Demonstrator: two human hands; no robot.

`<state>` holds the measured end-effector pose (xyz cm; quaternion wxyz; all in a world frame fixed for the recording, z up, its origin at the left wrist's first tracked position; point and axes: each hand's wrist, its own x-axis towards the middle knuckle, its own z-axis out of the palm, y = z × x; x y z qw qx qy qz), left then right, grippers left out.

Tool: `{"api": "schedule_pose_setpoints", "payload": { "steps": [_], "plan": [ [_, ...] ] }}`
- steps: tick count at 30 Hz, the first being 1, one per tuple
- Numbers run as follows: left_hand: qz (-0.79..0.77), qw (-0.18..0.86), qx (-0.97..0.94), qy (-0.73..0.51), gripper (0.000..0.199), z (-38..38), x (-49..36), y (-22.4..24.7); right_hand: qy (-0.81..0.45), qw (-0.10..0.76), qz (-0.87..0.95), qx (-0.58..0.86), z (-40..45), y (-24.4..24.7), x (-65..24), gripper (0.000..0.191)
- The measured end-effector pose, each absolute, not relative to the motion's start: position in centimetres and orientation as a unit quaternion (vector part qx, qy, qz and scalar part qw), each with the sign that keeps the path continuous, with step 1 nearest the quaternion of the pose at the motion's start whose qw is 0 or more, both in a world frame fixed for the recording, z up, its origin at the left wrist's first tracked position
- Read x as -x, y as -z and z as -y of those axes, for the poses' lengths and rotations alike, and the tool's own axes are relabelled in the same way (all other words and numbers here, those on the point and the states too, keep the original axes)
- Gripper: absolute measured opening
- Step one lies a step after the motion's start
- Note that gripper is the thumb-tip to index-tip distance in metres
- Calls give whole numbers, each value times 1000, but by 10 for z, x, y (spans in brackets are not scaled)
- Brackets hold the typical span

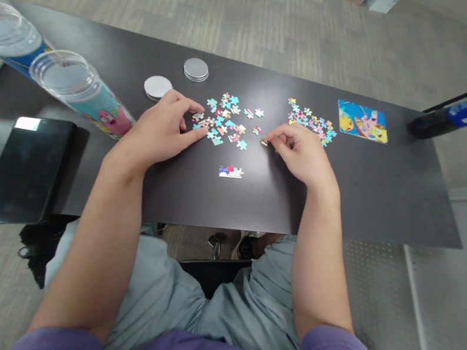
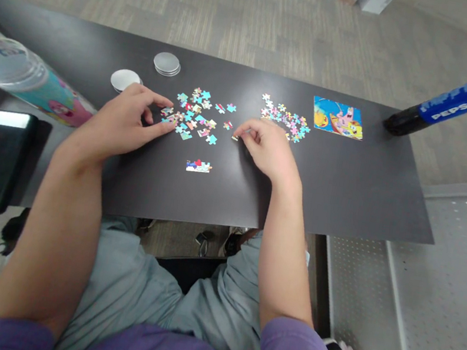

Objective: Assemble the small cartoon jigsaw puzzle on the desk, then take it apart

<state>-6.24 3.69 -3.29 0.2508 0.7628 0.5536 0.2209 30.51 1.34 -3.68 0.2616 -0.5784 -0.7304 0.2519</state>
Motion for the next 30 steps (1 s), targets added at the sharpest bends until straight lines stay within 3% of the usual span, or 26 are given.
{"api": "schedule_pose_setpoints", "payload": {
  "steps": [3,6,20,30],
  "plan": [
    [-553,246,-764,-222,40,-36,61,31,-255,279,707,597,-10,37,-304,8],
    [-553,243,-766,-219,39,-35,60,31,-250,276,704,605,-6,35,-301,16],
    [-553,251,-758,-239,35,-36,59,35,-396,238,747,478,18,21,-293,11],
    [-554,260,-756,-233,42,-35,57,31,-394,258,747,470,30,26,-285,15]
  ]
}}
